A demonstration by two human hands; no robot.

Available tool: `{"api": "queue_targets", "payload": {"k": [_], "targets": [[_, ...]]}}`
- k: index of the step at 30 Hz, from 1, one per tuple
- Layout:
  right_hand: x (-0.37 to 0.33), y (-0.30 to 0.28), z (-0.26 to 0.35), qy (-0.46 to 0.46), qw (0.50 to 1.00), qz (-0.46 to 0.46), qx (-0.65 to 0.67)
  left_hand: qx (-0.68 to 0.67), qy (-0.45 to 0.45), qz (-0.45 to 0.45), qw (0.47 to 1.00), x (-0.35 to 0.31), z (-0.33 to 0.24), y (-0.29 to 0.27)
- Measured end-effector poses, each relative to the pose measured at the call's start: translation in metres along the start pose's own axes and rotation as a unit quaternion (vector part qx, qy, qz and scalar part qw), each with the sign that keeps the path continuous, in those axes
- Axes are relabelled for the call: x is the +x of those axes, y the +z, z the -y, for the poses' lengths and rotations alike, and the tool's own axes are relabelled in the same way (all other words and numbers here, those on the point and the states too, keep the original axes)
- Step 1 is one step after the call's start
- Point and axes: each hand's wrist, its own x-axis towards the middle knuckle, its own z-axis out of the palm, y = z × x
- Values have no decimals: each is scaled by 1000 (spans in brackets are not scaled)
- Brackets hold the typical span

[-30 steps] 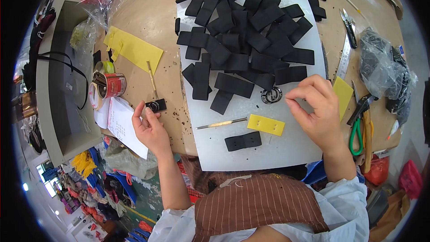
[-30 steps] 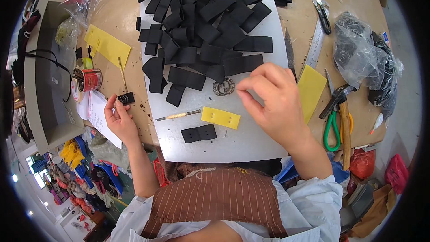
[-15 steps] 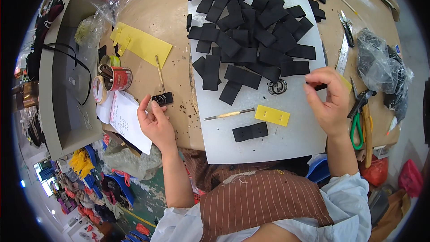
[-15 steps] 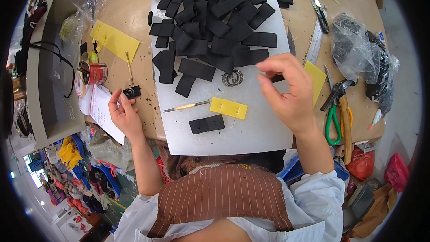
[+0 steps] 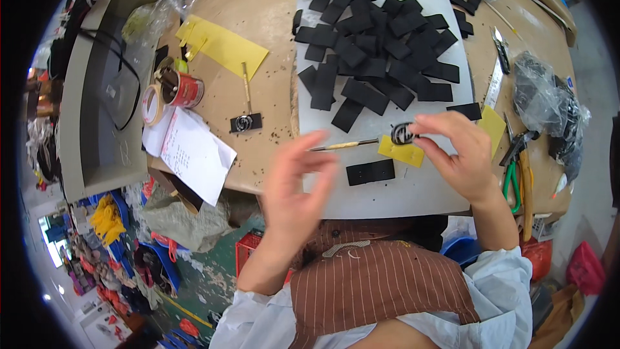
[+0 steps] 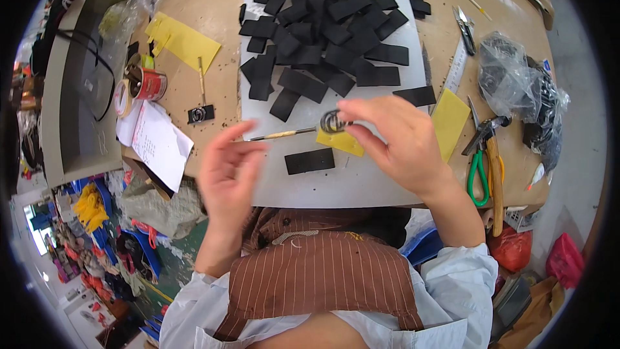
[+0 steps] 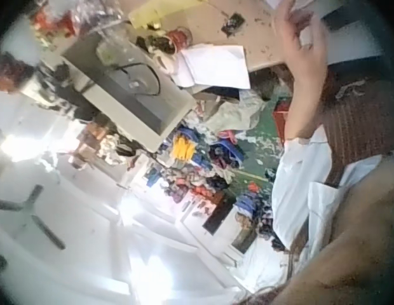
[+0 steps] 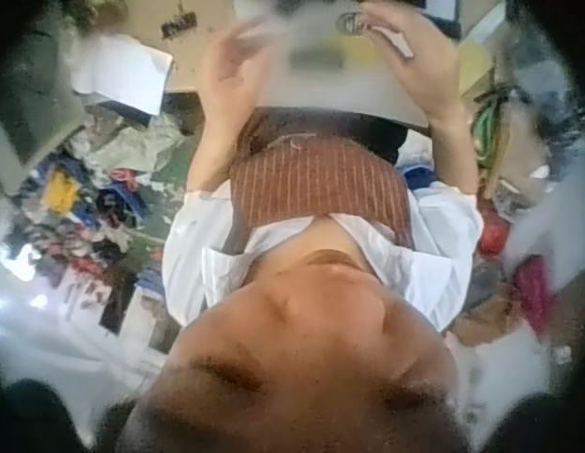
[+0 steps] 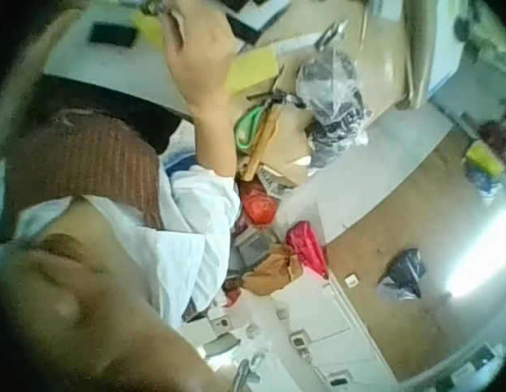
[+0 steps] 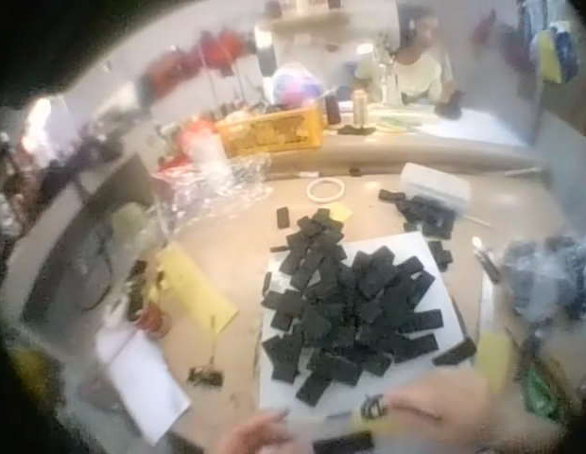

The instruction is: The person assembles small keychains by cutting yellow foam pieces and attaching metal rings to black foam rectangles. They use scissors to trim the yellow foam, a hammer and punch to create holes, and then fasten the metal rings to the black foam pieces.

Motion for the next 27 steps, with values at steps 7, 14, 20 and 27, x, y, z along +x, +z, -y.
{"api": "queue_targets", "payload": {"k": [7, 14, 20, 27], "targets": [[-7, -1, 24, -18, 996, -1, 84, -118, -30, 110, 986, -7, -4, 36], [-15, -2, 22, 31, 995, 0, 91, -114, -64, 96, 987, -9, -9, 43], [-14, -14, -1, 126, 991, -13, -43, 93, 15, 22, 995, 6, 0, 15], [-17, -1, 24, 13, 993, 106, -45, 224, 41, -11, 974, 16, -1, -5]]}}
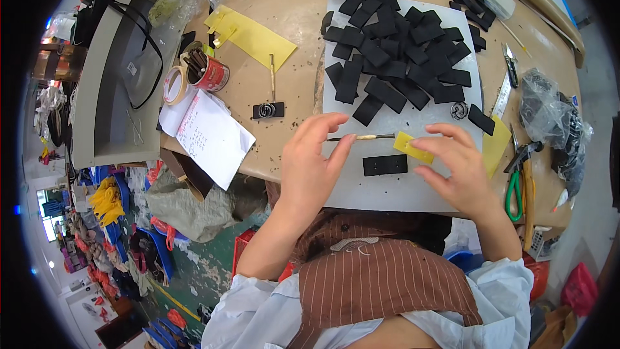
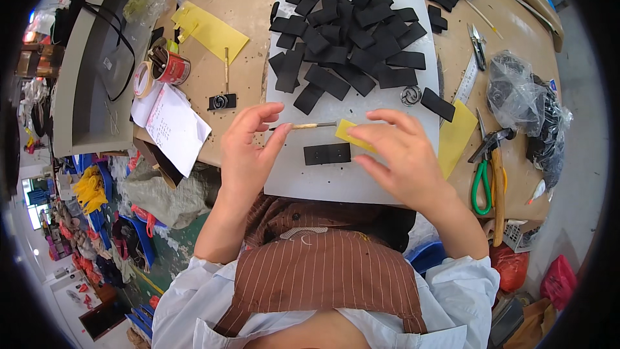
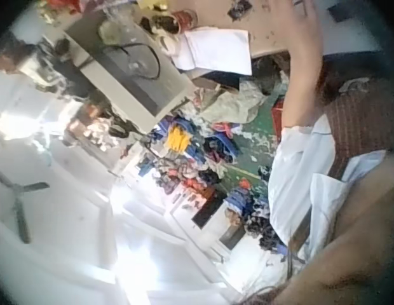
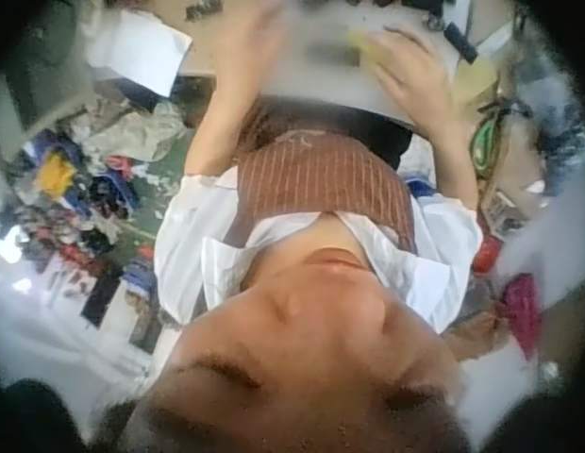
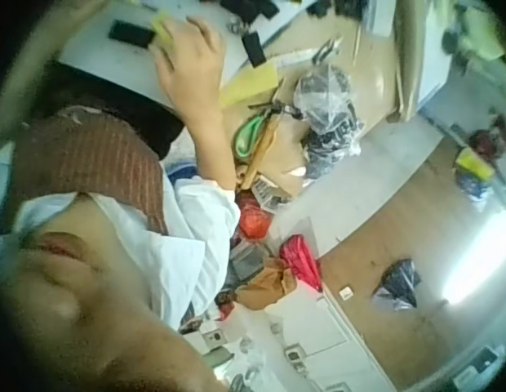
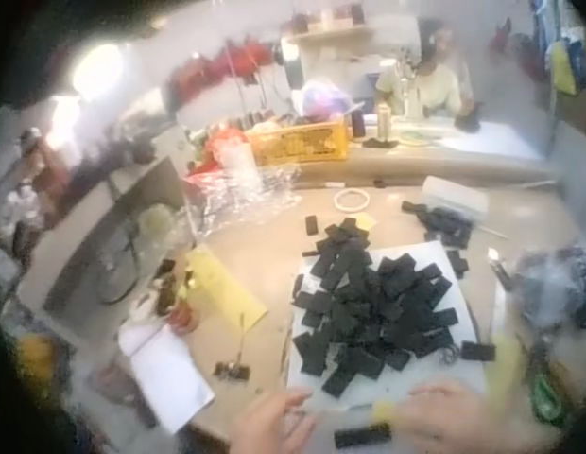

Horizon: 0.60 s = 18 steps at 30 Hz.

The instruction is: The person assembles small keychains by cutting yellow foam pieces and attaching metal rings to black foam rectangles. They use scissors to trim the yellow foam, a hammer and punch to create holes, and then fasten the metal rings to the black foam pieces.

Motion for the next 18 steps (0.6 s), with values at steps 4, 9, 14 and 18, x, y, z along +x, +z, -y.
{"api": "queue_targets", "payload": {"k": [4, 9, 14, 18], "targets": [[0, 11, 5, -36, 999, 32, -10, -6, 29, 26, 999, 2, -6, 1], [-3, 18, -6, -61, 997, 46, -28, 21, 138, 122, 983, -10, -15, 5], [-13, 18, -17, -82, 996, 39, 7, 66, 203, 110, 971, -23, -4, 29], [-9, 15, -11, -95, 994, 23, 41, 65, 203, 89, 973, -28, -3, 24]]}}
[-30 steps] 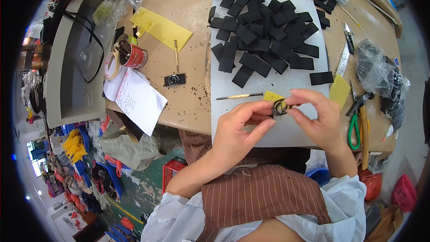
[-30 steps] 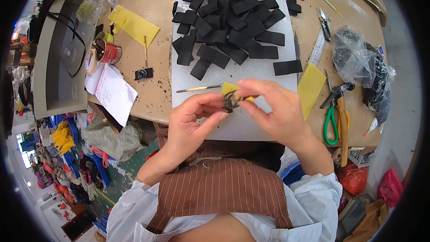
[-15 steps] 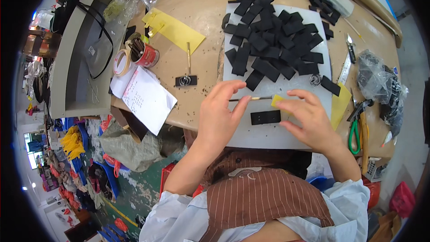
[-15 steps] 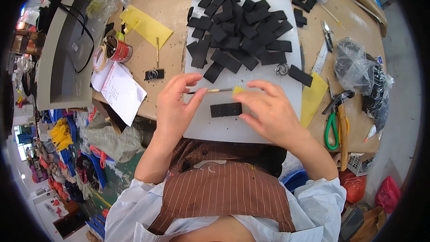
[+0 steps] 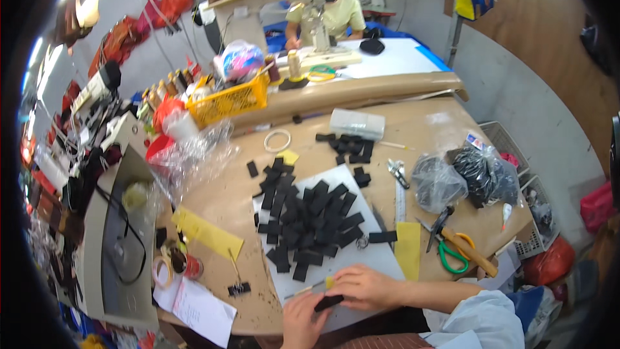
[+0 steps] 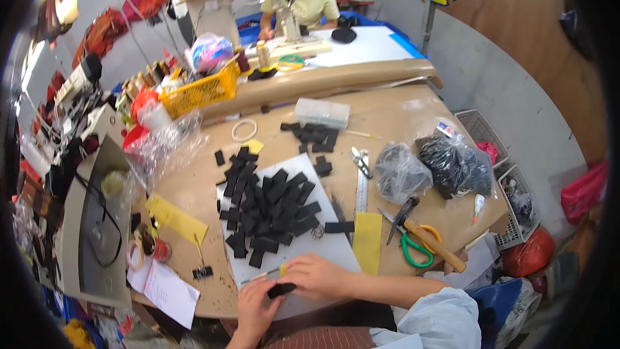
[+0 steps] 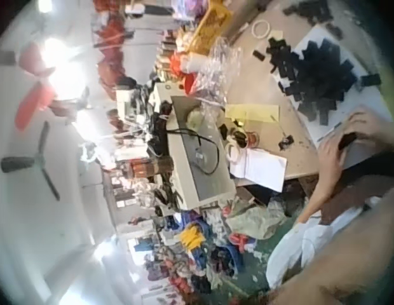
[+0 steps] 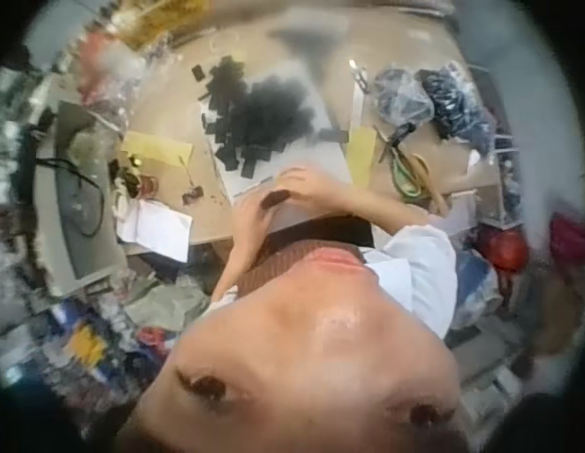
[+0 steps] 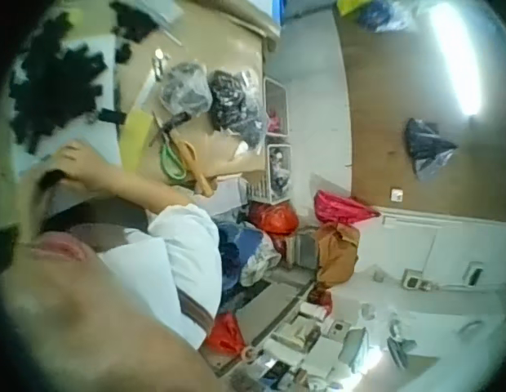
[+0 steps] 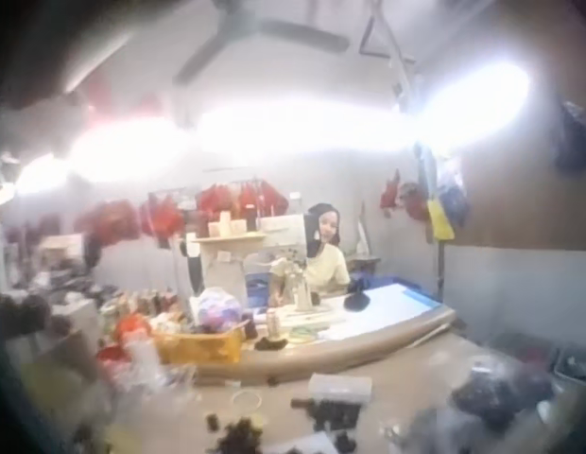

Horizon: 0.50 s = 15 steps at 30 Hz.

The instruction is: The person assembles small keychains by cutting yellow foam pieces and attaching metal rings to black foam rectangles. They use scissors to trim the yellow foam, a hammer and punch to create holes, and then fasten the metal rings to the black foam pieces.

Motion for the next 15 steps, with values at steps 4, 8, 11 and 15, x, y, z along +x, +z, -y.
{"api": "queue_targets", "payload": {"k": [4, 8, 11, 15], "targets": [[-3, 4, -5, 2, 1000, -8, 20, -47, -38, 37, 997, 4, -3, 0], [-5, 7, -11, 0, 999, -21, 39, -76, -50, 43, 995, 10, -5, 1], [-5, 6, -12, -2, 998, -18, 62, -81, -46, 47, 995, 10, -2, 1], [-4, 3, -13, -5, 996, -15, 86, -59, -70, 59, 994, 10, -1, 2]]}}
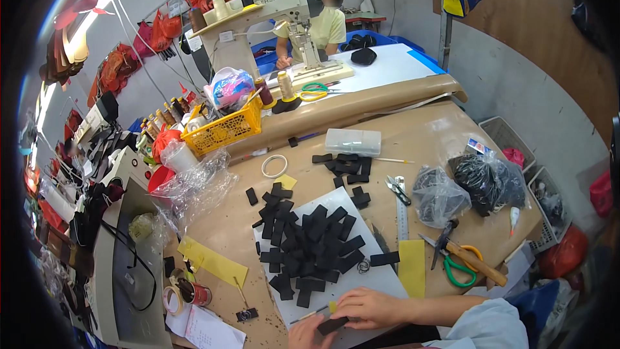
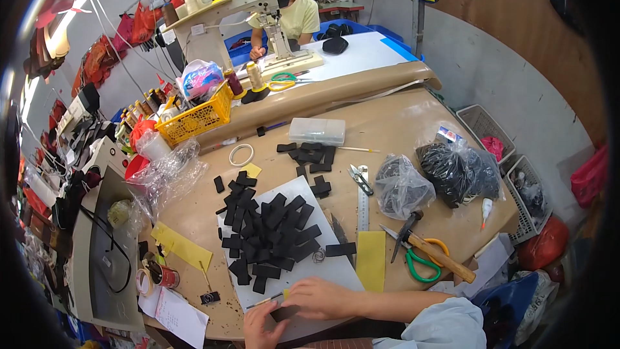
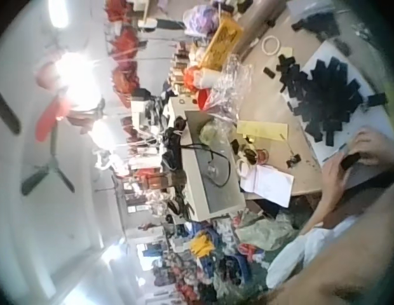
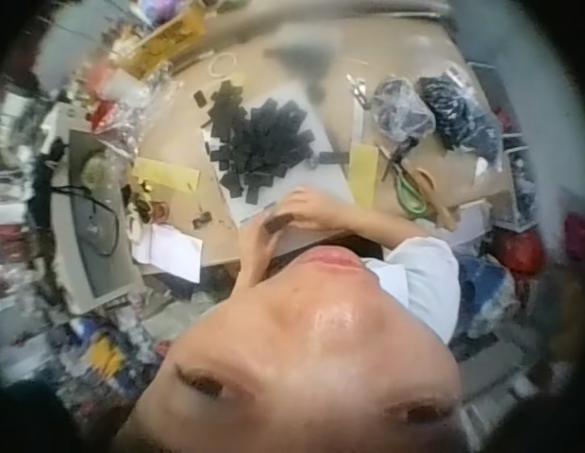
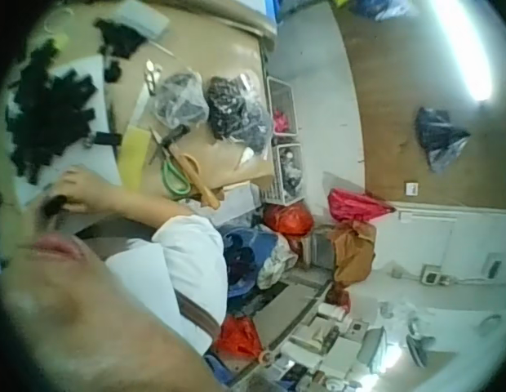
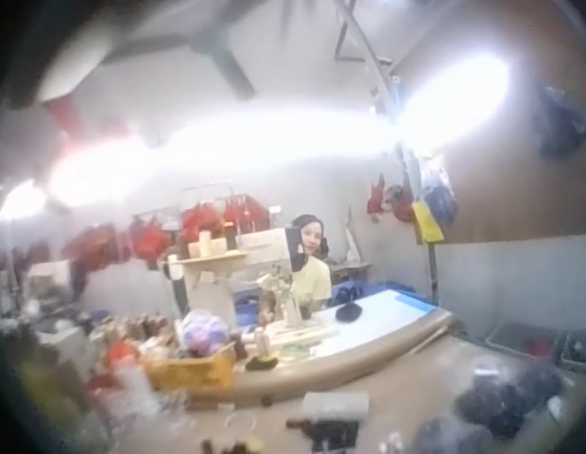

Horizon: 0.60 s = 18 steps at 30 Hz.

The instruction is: The person assembles small keychains by cutting yellow foam pieces and attaching metal rings to black foam rectangles. They use scissors to trim the yellow foam, a hammer and punch to create holes, and then fasten the metal rings to the black foam pieces.

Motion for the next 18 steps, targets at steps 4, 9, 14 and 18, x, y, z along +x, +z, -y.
{"api": "queue_targets", "payload": {"k": [4, 9, 14, 18], "targets": [[-1, 0, -1, -4, 999, -15, 29, -9, 19, -25, 999, 6, -13, -5], [-3, 0, -1, 8, 999, 8, 48, 19, 79, -47, 996, -5, 7, 2], [-5, 3, -2, 0, 998, -3, 57, 30, 70, -52, 996, -6, 5, 5], [-6, 4, -2, 2, 998, -2, 67, 48, 79, -55, 994, -6, 3, 3]]}}
